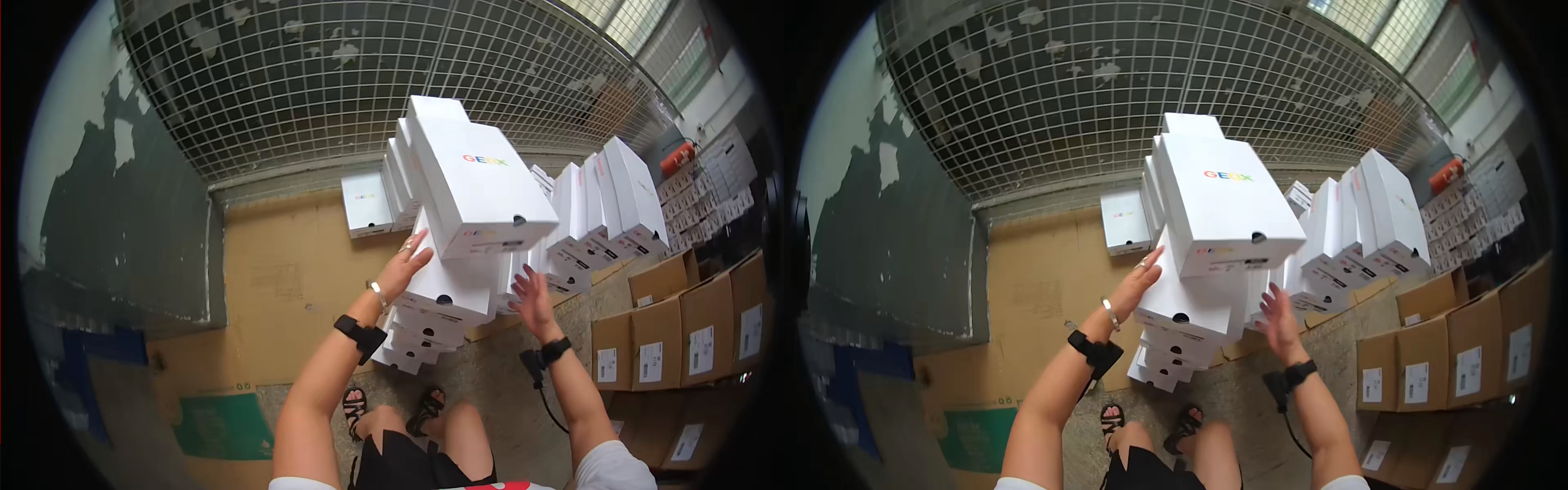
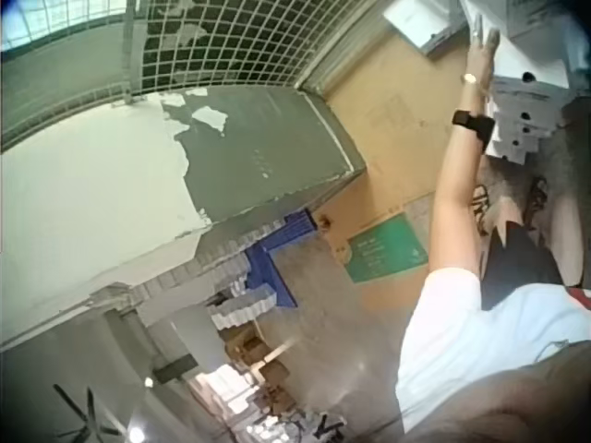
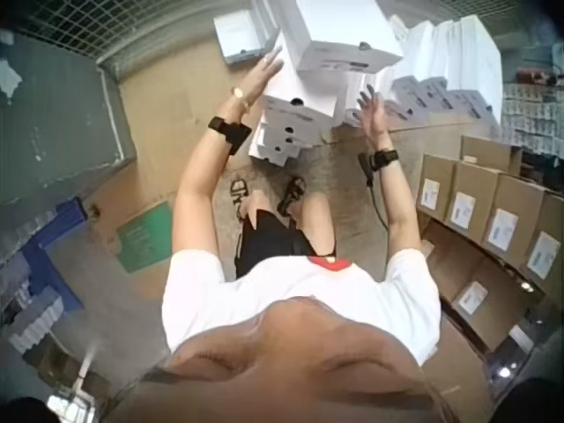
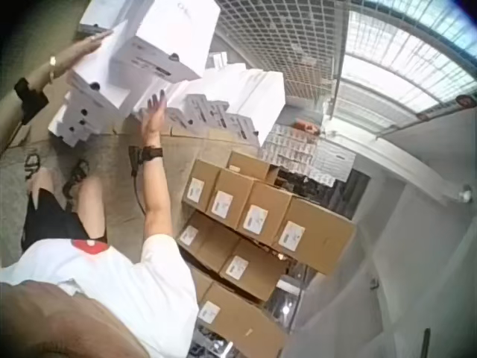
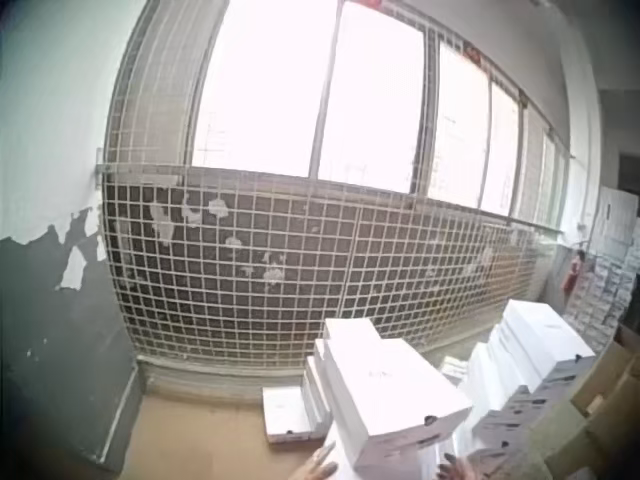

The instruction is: Organizing and stacking white Geox shoeboxes onto cardboard surfaces and into storage piles.

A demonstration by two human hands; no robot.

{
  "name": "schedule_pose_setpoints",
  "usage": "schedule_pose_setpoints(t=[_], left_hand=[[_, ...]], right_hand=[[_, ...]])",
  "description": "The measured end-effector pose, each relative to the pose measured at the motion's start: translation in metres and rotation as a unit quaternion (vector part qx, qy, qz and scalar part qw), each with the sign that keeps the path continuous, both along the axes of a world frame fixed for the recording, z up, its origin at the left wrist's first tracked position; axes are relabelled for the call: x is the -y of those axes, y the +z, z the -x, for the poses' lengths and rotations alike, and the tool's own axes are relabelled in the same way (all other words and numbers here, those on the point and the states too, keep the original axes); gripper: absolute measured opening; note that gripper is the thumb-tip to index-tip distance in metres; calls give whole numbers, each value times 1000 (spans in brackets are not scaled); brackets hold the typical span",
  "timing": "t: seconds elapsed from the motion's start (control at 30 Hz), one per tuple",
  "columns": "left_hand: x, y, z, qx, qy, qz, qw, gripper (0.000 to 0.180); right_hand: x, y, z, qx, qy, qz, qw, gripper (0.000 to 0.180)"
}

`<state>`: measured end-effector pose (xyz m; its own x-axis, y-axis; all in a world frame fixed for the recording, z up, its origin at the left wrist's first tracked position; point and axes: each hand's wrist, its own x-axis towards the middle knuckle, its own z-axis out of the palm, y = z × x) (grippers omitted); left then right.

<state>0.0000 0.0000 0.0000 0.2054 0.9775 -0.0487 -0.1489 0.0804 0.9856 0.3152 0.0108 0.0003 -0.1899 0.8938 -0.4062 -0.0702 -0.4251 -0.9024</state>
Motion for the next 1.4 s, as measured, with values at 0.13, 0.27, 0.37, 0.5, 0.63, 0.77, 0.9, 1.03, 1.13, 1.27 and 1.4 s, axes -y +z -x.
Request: schedule_pose_setpoints(t=[0.13, 0.27, 0.37, 0.5, 0.63, 0.77, 0.9, 1.03, 1.13, 1.27, 1.4], left_hand=[[-14, -3, -43, -121, 38, 13, 992, 67], [-48, -31, -53, -261, 102, -70, 957, 68], [-39, -40, -62, -181, 131, -70, 972, 79], [-19, -17, -66, -19, 151, 115, 982, 82], [-4, -20, -57, 44, 114, 123, 985, 67], [14, -22, -55, 52, 103, 130, 985, 69], [28, -27, -50, 72, 102, 180, 976, 72], [34, -36, -42, 104, 76, 203, 971, 69], [30, -33, -42, 127, 64, 235, 961, 72], [29, -30, -44, 134, 60, 255, 956, 74], [37, -33, -43, 134, 72, 268, 951, 76]], right_hand=[[-5, -1, 32, 79, 14, -107, 991, 69], [-20, -22, 48, -41, -22, -101, 994, 56], [-17, -22, 43, -5, -22, -115, 993, 55], [-9, -25, 42, 9, -7, -139, 990, 54], [6, -20, 48, -22, -26, -104, 994, 54], [19, -24, 50, -43, -32, -103, 993, 56], [29, -34, 45, -15, -21, -104, 994, 60], [34, -27, 42, 3, 3, -93, 996, 63], [32, -27, 33, 13, -1, -96, 995, 57], [20, -32, 12, 47, -17, -98, 994, 42], [-24, -9, -7, 48, -80, -66, 993, 31]])
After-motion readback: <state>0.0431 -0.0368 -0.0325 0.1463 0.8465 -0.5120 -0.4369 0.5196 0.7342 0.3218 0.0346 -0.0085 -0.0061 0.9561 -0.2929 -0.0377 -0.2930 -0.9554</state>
